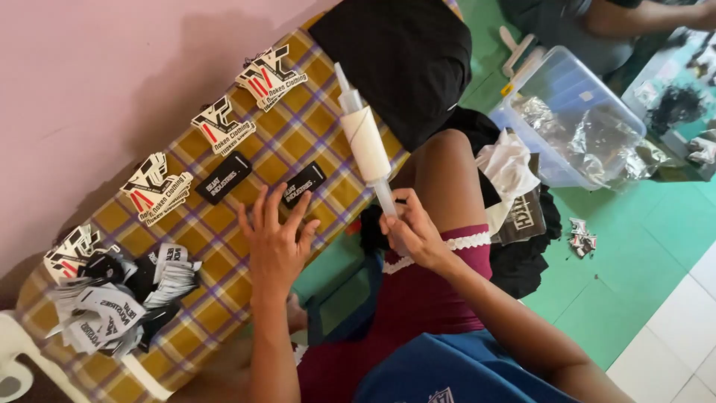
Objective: The person is organizing and applying clothing labels onto a plaid surface, using a lint roller to assist in the process.
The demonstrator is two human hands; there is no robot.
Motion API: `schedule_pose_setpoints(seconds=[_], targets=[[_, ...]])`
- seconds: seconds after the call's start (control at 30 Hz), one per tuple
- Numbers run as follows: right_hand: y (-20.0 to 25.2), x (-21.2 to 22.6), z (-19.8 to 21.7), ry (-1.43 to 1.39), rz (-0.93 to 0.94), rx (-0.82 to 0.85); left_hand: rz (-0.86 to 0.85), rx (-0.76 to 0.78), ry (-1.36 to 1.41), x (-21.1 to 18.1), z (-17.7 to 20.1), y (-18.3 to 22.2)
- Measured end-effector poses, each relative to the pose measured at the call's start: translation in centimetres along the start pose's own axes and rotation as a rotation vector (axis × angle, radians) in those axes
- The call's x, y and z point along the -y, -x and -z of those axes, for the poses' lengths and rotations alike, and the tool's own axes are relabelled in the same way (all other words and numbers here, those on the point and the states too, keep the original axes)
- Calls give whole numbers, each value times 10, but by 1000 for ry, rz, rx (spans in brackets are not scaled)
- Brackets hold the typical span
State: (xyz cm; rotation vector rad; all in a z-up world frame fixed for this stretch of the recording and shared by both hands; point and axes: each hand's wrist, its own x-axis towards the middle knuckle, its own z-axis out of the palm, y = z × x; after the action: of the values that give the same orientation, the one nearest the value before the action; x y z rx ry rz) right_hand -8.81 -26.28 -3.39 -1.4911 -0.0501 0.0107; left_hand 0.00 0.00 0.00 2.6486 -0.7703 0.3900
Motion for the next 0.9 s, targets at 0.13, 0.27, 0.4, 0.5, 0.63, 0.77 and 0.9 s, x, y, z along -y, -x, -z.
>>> schedule_pose_setpoints(seconds=[0.13,0.27,0.4,0.5,0.63,0.77,0.9], targets=[[16,20,-30,-47,-57,20,9,-29,17,2,-1,3],[31,34,-52,-75,-130,87,15,-125,57,8,-4,10],[40,31,-61,-26,-182,96,-31,-134,202,16,-12,27],[36,32,-71,2,-199,108,-9,-138,220,14,-6,43],[34,25,-86,104,-200,149,7,-138,203,8,3,52],[35,21,-90,141,-223,42,10,-146,180,4,8,47],[36,23,-78,208,-231,-54,8,-130,154,7,6,49]])
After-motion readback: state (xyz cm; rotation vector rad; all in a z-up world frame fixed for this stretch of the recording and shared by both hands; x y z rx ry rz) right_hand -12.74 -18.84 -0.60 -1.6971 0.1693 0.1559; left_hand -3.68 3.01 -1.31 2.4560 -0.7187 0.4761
